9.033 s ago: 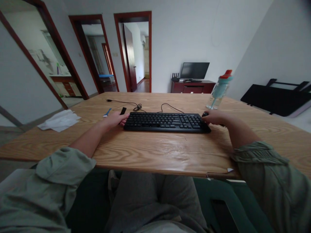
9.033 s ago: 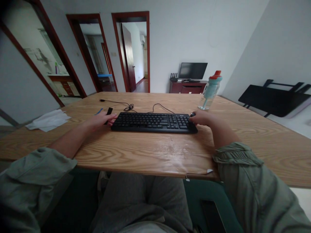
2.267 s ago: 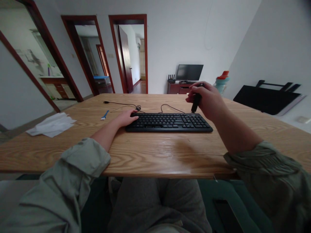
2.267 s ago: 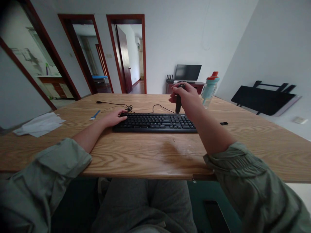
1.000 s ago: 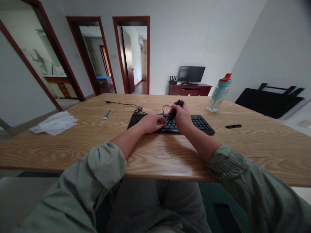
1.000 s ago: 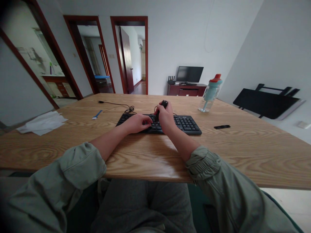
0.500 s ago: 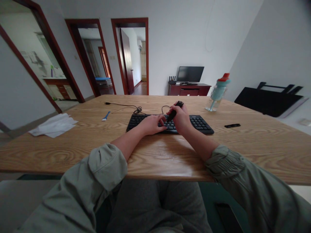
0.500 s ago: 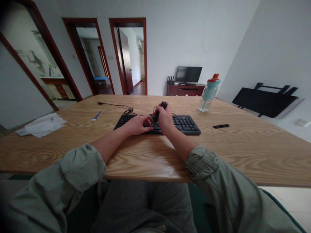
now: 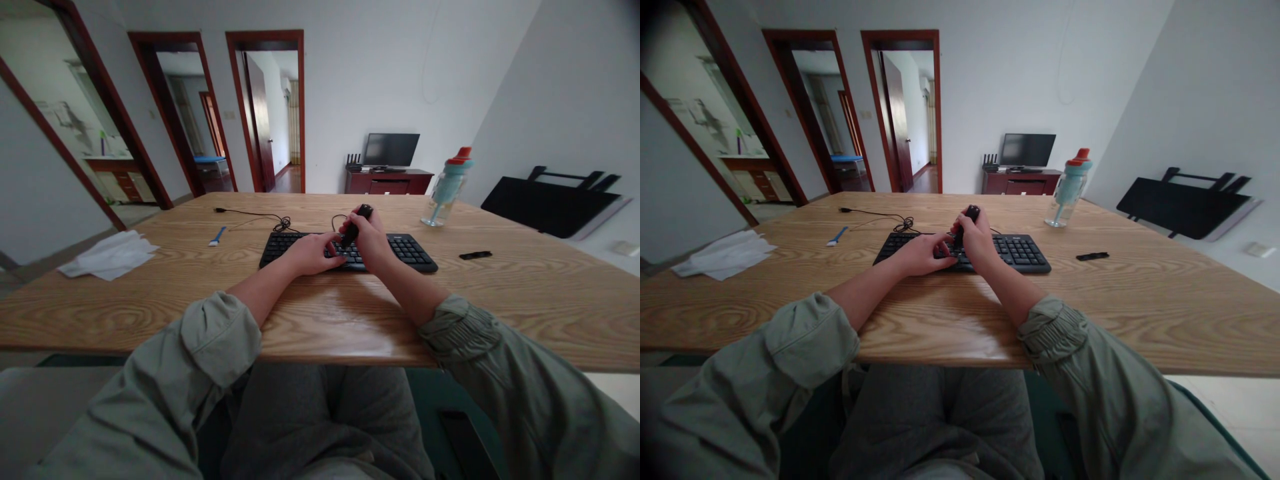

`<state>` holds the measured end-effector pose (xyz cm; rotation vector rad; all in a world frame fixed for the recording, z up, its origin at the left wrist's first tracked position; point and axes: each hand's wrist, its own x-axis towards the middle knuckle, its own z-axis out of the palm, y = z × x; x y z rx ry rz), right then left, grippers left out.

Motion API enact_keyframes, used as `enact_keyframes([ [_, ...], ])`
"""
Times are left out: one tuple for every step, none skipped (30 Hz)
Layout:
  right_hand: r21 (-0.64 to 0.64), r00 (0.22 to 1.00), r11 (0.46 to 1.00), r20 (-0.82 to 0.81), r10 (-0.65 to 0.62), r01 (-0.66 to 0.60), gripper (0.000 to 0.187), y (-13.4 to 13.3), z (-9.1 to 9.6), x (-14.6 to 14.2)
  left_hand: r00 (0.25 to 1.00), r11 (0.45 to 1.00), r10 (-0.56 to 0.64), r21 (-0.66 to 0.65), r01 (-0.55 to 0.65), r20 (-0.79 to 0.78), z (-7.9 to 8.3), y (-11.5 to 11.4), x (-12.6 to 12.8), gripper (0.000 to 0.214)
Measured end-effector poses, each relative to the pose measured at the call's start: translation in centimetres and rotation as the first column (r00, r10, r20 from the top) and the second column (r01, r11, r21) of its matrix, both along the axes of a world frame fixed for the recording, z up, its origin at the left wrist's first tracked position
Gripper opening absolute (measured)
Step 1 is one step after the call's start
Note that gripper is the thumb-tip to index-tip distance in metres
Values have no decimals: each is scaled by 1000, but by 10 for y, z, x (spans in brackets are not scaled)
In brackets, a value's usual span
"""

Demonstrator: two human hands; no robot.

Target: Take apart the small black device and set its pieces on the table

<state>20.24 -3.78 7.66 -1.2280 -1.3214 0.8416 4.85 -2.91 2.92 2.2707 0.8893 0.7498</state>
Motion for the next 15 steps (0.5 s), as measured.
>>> enact_keyframes([
  [0,1000,1000,27,7,-7,28,1,1,1,1000,1000,6,-12,-6,-10,1,0,1,54],
  [9,997,1000,75,8,-9,28,2,1,3,1000,1000,13,-24,-13,-25,3,1,2,57],
  [26,990,1000,142,4,-8,29,2,2,5,999,999,21,-31,-22,-45,5,1,3,57],
  [50,975,999,221,-2,-9,29,3,2,7,997,999,32,-31,-34,-69,6,2,5,55],
  [76,954,997,301,-7,-16,30,3,3,9,995,999,42,-22,-44,-94,7,3,7,51],
  [100,928,995,371,-11,-28,31,3,3,11,992,999,48,-8,-50,-114,8,4,8,47],
  [118,903,992,429,-15,-40,33,2,4,12,990,999,51,8,-50,-128,9,4,9,44],
  [130,880,990,475,-17,-52,34,1,5,14,990,999,49,23,-47,-132,9,5,10,42],
  [137,860,989,510,-20,-58,36,-1,7,15,991,999,42,31,-39,-126,8,5,10,41],
  [144,843,988,537,-29,-57,38,-2,8,16,993,999,31,32,-27,-111,7,5,9,39],
  [151,829,987,558,-43,-50,40,-4,9,16,995,999,18,28,-15,-93,6,5,8,38],
  [159,816,986,574,-58,-42,41,-6,10,17,997,1000,7,23,-5,-76,4,4,7,35],
  [166,807,986,587,-69,-36,42,-8,11,16,998,1000,1,22,0,-58,3,4,6,32],
  [170,799,985,596,-74,-35,43,-10,12,16,999,1000,1,28,1,-42,1,4,4,29],
  [172,794,984,603,-73,-40,43,-11,13,16,1000,999,4,40,-3,-29,-1,4,3,26],
])
